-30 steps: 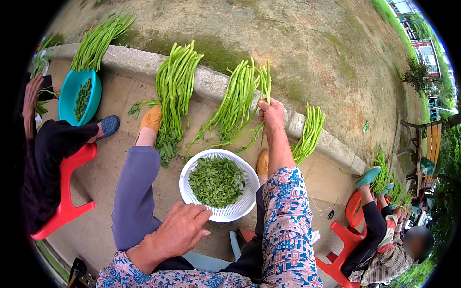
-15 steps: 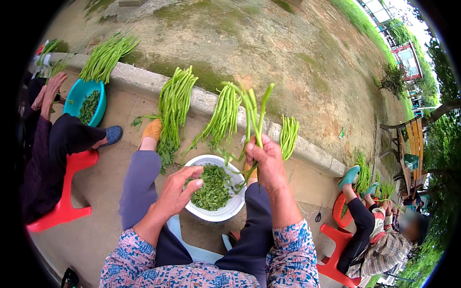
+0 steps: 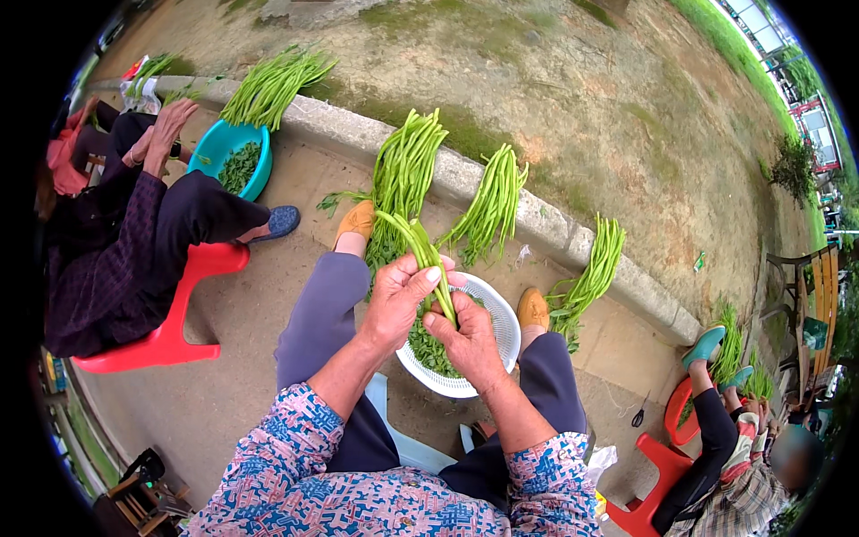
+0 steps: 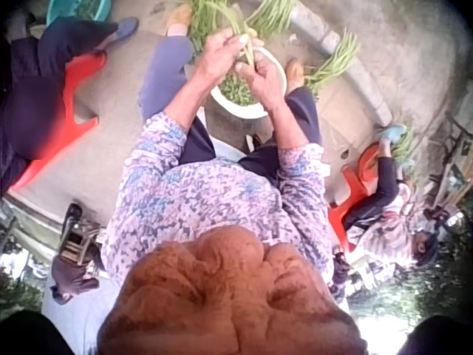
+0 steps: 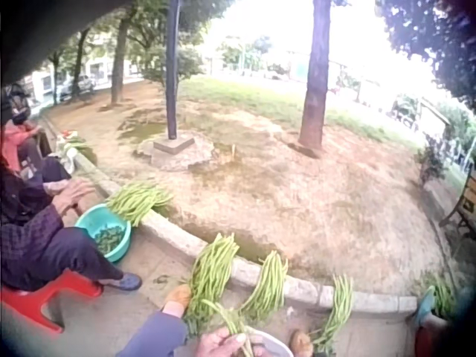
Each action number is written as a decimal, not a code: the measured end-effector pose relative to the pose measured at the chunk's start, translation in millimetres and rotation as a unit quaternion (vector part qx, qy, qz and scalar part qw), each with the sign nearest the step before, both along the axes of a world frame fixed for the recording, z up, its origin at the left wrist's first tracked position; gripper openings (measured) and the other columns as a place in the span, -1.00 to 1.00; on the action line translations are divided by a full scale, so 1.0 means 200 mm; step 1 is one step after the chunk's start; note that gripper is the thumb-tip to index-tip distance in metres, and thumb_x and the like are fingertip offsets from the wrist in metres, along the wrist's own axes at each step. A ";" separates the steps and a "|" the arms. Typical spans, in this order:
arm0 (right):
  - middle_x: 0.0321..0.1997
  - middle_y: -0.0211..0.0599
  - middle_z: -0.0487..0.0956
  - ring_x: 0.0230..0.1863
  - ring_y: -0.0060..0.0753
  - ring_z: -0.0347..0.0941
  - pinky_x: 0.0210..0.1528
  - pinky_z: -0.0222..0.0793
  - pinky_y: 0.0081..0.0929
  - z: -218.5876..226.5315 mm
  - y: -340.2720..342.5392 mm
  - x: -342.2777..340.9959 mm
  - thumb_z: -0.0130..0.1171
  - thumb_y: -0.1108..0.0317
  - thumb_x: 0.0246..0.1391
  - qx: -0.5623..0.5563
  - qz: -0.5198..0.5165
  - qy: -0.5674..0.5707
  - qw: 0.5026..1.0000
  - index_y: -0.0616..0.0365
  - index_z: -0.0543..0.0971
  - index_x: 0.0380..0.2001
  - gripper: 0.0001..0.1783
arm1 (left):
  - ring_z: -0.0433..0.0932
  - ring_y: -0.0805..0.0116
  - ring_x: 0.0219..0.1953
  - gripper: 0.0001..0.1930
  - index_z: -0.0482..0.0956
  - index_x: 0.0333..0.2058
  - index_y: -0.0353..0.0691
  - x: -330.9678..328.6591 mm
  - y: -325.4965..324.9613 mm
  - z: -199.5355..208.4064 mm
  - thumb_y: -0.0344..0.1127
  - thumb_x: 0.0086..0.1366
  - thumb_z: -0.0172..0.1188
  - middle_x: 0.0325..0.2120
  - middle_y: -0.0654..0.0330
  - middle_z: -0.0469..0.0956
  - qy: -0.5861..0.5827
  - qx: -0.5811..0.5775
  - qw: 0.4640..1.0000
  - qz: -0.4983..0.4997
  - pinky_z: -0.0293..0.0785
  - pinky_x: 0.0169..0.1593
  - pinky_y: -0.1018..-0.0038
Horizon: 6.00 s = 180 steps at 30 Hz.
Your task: The person snaps long green beans into smaller pieces by hand, dropping the snapped pieces into a white colander while holding a bundle of unsnapped beans.
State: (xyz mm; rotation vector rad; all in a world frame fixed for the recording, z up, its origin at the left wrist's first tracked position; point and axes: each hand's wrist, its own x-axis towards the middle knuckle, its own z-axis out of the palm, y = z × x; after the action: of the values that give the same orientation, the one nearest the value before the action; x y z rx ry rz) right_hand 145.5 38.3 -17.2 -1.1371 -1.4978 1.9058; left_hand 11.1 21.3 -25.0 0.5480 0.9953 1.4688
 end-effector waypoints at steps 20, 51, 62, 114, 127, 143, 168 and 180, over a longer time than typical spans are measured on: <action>-0.43 -0.36 0.56 -0.47 -0.62 0.39 -0.38 0.31 -0.65 -0.04 0.08 0.09 0.00 0.17 0.20 -0.130 -0.045 0.042 0.990 0.32 0.57 -0.29 -0.63 | 0.60 0.29 -0.39 -0.84 0.44 -0.21 -0.28 -0.04 -0.01 -0.05 -0.35 0.32 -0.02 -0.38 0.02 0.59 -0.111 -0.065 0.991 0.026 0.57 -0.30 0.38; -0.33 -0.31 0.60 -0.33 -0.55 0.49 -0.22 0.41 -0.58 0.00 0.16 0.19 0.02 0.29 0.17 -0.205 -0.019 -0.060 0.977 0.29 0.54 -0.19 -0.71 | 0.59 0.11 -0.21 -0.83 0.44 -0.21 -0.29 -0.29 -0.02 -0.16 -0.32 0.30 0.03 -0.29 0.04 0.58 -0.163 -0.071 0.967 0.185 0.56 -0.14 0.13; -0.37 -0.41 0.56 -0.33 -0.61 0.42 -0.24 0.34 -0.61 -0.01 0.18 0.17 0.05 0.18 0.17 0.022 0.033 -0.074 0.996 0.31 0.58 -0.24 -0.64 | 0.63 0.14 -0.34 -0.81 0.40 -0.20 -0.28 -0.19 0.01 -0.10 -0.28 0.32 0.03 -0.39 -0.01 0.58 -0.098 -0.090 0.986 0.101 0.64 -0.39 0.32; -0.39 -0.49 0.53 -0.36 -0.73 0.35 -0.27 0.29 -0.69 0.00 0.14 0.09 0.15 0.40 0.09 -0.058 -0.073 0.039 0.995 0.21 0.53 -0.34 -0.89 | 0.56 0.34 -0.26 -0.81 0.54 -0.22 -0.37 -0.03 -0.03 -0.07 -0.40 0.21 0.17 -0.27 0.11 0.55 -0.004 -0.109 0.994 -0.015 0.62 -0.30 0.42; -0.35 -0.46 0.45 -0.36 -0.72 0.35 -0.31 0.30 -0.69 0.02 0.11 0.06 0.04 0.35 0.18 0.037 -0.122 0.071 0.989 0.22 0.38 -0.26 -0.84 | 0.56 0.40 -0.29 -0.79 0.52 -0.17 -0.35 0.02 -0.03 -0.08 -0.42 0.23 0.13 -0.28 0.15 0.56 0.092 -0.093 0.990 -0.048 0.60 -0.34 0.48; -0.47 -0.50 0.51 -0.44 -0.72 0.34 -0.37 0.32 -0.65 -0.06 0.06 0.01 0.10 0.37 0.14 0.028 -0.037 0.023 0.999 0.23 0.54 -0.23 -0.82 | 0.52 0.42 -0.20 -0.64 0.42 0.01 -0.32 0.00 -0.04 -0.06 -0.20 0.36 -0.02 -0.15 0.17 0.51 -0.101 -0.127 0.982 -0.094 0.54 -0.28 0.50; -0.32 -0.44 0.53 -0.34 -0.69 0.37 -0.37 0.30 -0.70 0.01 0.08 0.04 0.08 0.34 0.16 -0.065 -0.119 0.077 0.988 0.21 0.55 -0.20 -0.79 | 0.44 0.38 -0.02 -0.59 0.34 0.12 -0.28 0.08 -0.05 -0.04 -0.23 0.36 -0.03 0.01 0.15 0.39 0.151 -0.055 0.985 -0.065 0.52 -0.11 0.48; -0.47 -0.55 0.46 -0.47 -0.74 0.26 -0.43 0.23 -0.67 -0.08 0.05 0.02 0.15 0.41 0.09 -0.009 -0.129 0.034 0.991 0.26 0.58 -0.28 -0.84 | 0.41 0.33 0.02 -0.52 0.21 0.18 -0.32 0.08 -0.06 -0.07 -0.22 0.36 -0.06 0.00 0.10 0.40 -0.077 -0.080 0.991 -0.070 0.39 0.05 0.39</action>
State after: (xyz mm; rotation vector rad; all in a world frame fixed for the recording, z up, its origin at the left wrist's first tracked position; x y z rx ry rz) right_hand 148.6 49.2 -33.9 -1.1967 -1.2337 1.7667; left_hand 27.4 9.9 -38.1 0.3758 0.9243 1.2736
